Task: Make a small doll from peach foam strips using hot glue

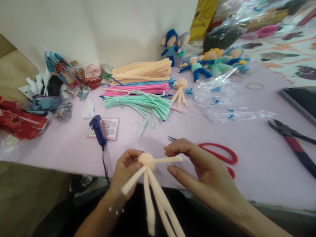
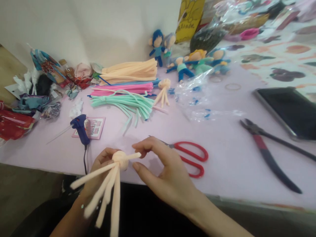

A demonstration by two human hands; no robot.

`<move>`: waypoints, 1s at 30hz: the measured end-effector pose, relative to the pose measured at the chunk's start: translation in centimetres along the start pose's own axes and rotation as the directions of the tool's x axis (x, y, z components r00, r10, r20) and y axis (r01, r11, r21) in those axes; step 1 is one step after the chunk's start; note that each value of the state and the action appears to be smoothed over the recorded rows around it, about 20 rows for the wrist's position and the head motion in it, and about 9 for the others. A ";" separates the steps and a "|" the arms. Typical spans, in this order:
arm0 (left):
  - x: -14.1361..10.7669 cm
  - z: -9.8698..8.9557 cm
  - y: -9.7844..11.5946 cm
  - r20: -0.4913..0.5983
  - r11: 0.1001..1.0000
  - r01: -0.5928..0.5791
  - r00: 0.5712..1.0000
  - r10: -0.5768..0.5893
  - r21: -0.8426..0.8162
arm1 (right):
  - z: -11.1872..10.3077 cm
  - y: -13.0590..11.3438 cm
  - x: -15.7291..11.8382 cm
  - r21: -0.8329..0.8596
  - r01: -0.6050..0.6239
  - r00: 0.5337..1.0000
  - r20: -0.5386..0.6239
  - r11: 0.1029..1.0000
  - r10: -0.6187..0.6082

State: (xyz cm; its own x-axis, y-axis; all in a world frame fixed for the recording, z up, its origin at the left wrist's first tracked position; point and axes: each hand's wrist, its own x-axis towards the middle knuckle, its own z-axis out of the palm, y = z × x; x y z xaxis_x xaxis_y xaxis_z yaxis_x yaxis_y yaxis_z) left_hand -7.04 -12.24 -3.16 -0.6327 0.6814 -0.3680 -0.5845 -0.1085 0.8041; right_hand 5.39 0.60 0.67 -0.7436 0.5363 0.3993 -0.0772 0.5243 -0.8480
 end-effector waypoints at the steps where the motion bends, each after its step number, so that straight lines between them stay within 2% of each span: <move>1: 0.0 -0.1 -0.1 0.020 1.000 -0.024 1.000 0.024 0.003 | 0.0 -0.2 0.1 0.019 -0.052 0.997 0.054 0.998 0.051; 3: 0.0 -0.3 -0.3 0.078 0.994 -0.102 0.992 0.100 0.027 | 0.2 -0.6 0.4 0.055 -0.160 0.973 0.176 0.986 0.148; 5: -0.1 -0.5 -0.4 0.126 0.978 -0.189 0.976 0.178 0.087 | 0.4 -0.8 0.5 0.095 -0.229 0.953 0.225 0.969 0.203; 7: -0.3 -0.6 -0.4 0.178 0.962 -0.242 0.960 0.218 0.127 | 0.5 -0.7 0.6 0.130 -0.235 0.957 0.204 0.963 0.206; 10: -0.6 -0.7 -0.3 0.246 0.957 -0.250 0.946 0.210 0.145 | 0.4 -0.4 0.6 0.161 -0.203 0.969 0.172 0.966 0.175; 15: -0.8 -0.7 -0.1 0.290 0.957 -0.262 0.932 0.218 0.122 | 0.3 -0.3 0.5 0.176 -0.209 0.968 0.179 0.962 0.178; 19: -0.6 -0.5 -0.3 0.266 0.974 -0.200 0.950 0.166 0.106 | 0.6 -0.3 0.6 0.198 -0.246 0.960 0.183 0.949 0.210; 24: -0.2 -0.1 -0.4 0.153 0.998 0.027 0.988 -0.019 -0.049 | 0.2 0.2 0.7 0.194 -0.316 0.942 0.183 0.929 0.283; 27: -0.2 0.1 0.0 0.141 0.985 0.131 0.983 -0.115 -0.111 | -0.2 0.1 0.8 0.177 -0.343 0.931 0.194 0.922 0.309; 30: -0.3 0.2 0.2 0.153 0.979 0.184 0.974 -0.170 -0.085 | -0.1 -0.2 0.8 0.184 -0.396 0.904 0.250 0.900 0.347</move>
State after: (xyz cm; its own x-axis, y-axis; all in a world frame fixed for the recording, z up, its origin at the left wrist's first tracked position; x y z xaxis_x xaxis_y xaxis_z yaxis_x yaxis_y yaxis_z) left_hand -6.85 -12.30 -2.81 -0.4392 0.7922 -0.4237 -0.7319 -0.0420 0.6801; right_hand 4.83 1.03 1.18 -0.8649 0.5015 -0.0207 0.1034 0.1377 -0.9851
